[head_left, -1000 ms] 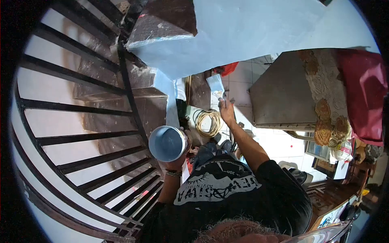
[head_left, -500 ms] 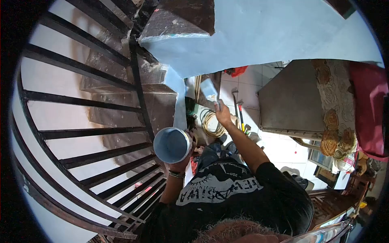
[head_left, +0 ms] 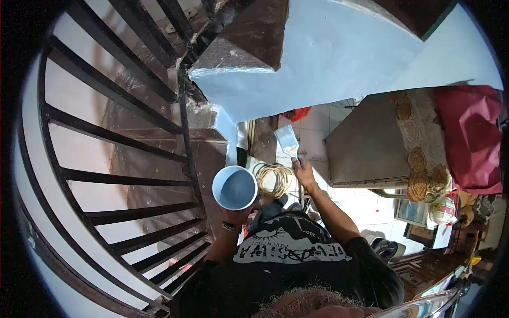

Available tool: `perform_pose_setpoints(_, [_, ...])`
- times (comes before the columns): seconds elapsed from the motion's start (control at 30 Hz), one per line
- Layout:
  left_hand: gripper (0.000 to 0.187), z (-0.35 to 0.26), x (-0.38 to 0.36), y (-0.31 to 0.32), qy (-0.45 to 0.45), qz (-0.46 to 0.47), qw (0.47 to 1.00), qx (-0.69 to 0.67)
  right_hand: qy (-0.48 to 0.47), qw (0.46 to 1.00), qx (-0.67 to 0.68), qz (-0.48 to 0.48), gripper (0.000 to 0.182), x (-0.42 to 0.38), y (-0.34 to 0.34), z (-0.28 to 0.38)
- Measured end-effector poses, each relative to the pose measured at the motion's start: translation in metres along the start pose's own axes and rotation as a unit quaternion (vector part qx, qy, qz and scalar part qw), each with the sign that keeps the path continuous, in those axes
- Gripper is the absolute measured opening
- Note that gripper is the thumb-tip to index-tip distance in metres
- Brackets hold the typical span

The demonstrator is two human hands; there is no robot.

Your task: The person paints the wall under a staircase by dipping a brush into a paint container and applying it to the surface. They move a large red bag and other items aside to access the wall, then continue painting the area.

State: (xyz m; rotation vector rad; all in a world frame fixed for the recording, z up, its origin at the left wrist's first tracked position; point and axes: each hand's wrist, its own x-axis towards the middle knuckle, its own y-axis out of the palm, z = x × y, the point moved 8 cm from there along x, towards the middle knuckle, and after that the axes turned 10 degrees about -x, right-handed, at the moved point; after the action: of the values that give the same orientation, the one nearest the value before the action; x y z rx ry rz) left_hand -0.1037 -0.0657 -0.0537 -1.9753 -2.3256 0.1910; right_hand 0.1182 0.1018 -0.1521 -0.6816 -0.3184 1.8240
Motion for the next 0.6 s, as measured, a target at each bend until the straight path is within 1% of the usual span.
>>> perform_pose_setpoints(0.03, [0.055, -0.022, 0.007, 0.003, -0.01, 0.008, 1.0, -0.018, -0.043, 0.998, 0.03, -0.031, 0.037, -0.002, -0.004, 0.021])
perform_pose_setpoints(0.07, [0.052, -0.044, 0.014, 0.006, -0.019, 0.016, 0.999, -0.035, -0.037, 0.996, 0.077, 0.003, 0.036, -0.004, -0.008, 0.043])
perform_pose_setpoints(0.1, [0.051, -0.045, 0.019, 0.004, -0.03, 0.006, 0.996, -0.081, -0.075, 0.991, 0.104, -0.038, 0.03, -0.003, -0.011, 0.056])
perform_pose_setpoints(0.13, [0.051, -0.041, 0.026, 0.007, -0.029, 0.022, 0.996, -0.079, -0.111, 0.981, 0.13, -0.088, 0.026, -0.005, -0.021, 0.068])
perform_pose_setpoints(0.2, [0.051, -0.028, 0.037, 0.014, -0.006, 0.056, 0.996, -0.07, -0.146, 0.97, 0.147, -0.125, 0.022, -0.016, -0.041, 0.089])
perform_pose_setpoints(0.23, [0.051, -0.02, 0.043, 0.018, 0.002, 0.068, 0.995, -0.079, -0.137, 0.97, 0.171, -0.109, 0.02, -0.028, -0.055, 0.1])
perform_pose_setpoints(0.27, [0.055, -0.022, 0.049, 0.023, -0.008, 0.065, 0.984, -0.167, -0.079, 0.975, 0.193, -0.075, 0.03, -0.036, -0.063, 0.095])
perform_pose_setpoints(0.3, [0.06, -0.024, 0.054, 0.029, -0.019, 0.06, 0.964, -0.258, -0.083, 0.967, 0.224, -0.09, 0.023, -0.045, -0.077, 0.094])
perform_pose_setpoints(0.33, [0.065, -0.026, 0.059, 0.034, -0.028, 0.055, 0.937, -0.343, -0.088, 0.958, 0.254, -0.1, 0.017, -0.055, -0.089, 0.09])
perform_pose_setpoints(0.37, [0.067, -0.031, 0.062, 0.051, -0.087, 0.114, 0.806, -0.575, -0.087, 0.951, 0.269, -0.125, 0.016, -0.066, -0.103, 0.084])
perform_pose_setpoints(0.4, [0.07, -0.039, 0.063, 0.065, -0.149, 0.157, 0.613, -0.76, -0.085, 0.943, 0.285, -0.149, 0.016, -0.078, -0.117, 0.078])
perform_pose_setpoints(0.43, [0.079, -0.016, 0.068, 0.07, -0.2, 0.132, 0.605, -0.76, -0.078, 0.934, 0.307, -0.168, 0.019, -0.093, -0.135, 0.073])
perform_pose_setpoints(0.47, [0.08, -0.021, 0.07, 0.077, -0.208, 0.141, 0.576, -0.778, -0.082, 0.944, 0.245, -0.208, 0.024, -0.108, -0.156, 0.058])
perform_pose_setpoints(0.5, [0.076, -0.026, 0.074, 0.085, -0.214, 0.16, 0.586, -0.765, -0.092, 0.933, 0.241, -0.251, 0.026, -0.129, -0.18, 0.06])
perform_pose_setpoints(0.53, [0.073, -0.03, 0.077, 0.093, -0.223, 0.177, 0.596, -0.751, -0.051, 0.929, 0.198, -0.309, 0.027, -0.147, -0.199, 0.042])
perform_pose_setpoints(0.57, [0.07, -0.031, 0.08, 0.098, -0.241, 0.176, 0.603, -0.74, 0.016, 0.922, 0.183, -0.34, 0.029, -0.17, -0.213, 0.025])
perform_pose_setpoints(0.6, [0.067, -0.031, 0.086, 0.104, -0.253, 0.177, 0.61, -0.73, -0.03, 0.898, 0.171, -0.405, 0.026, -0.182, -0.223, -0.013])
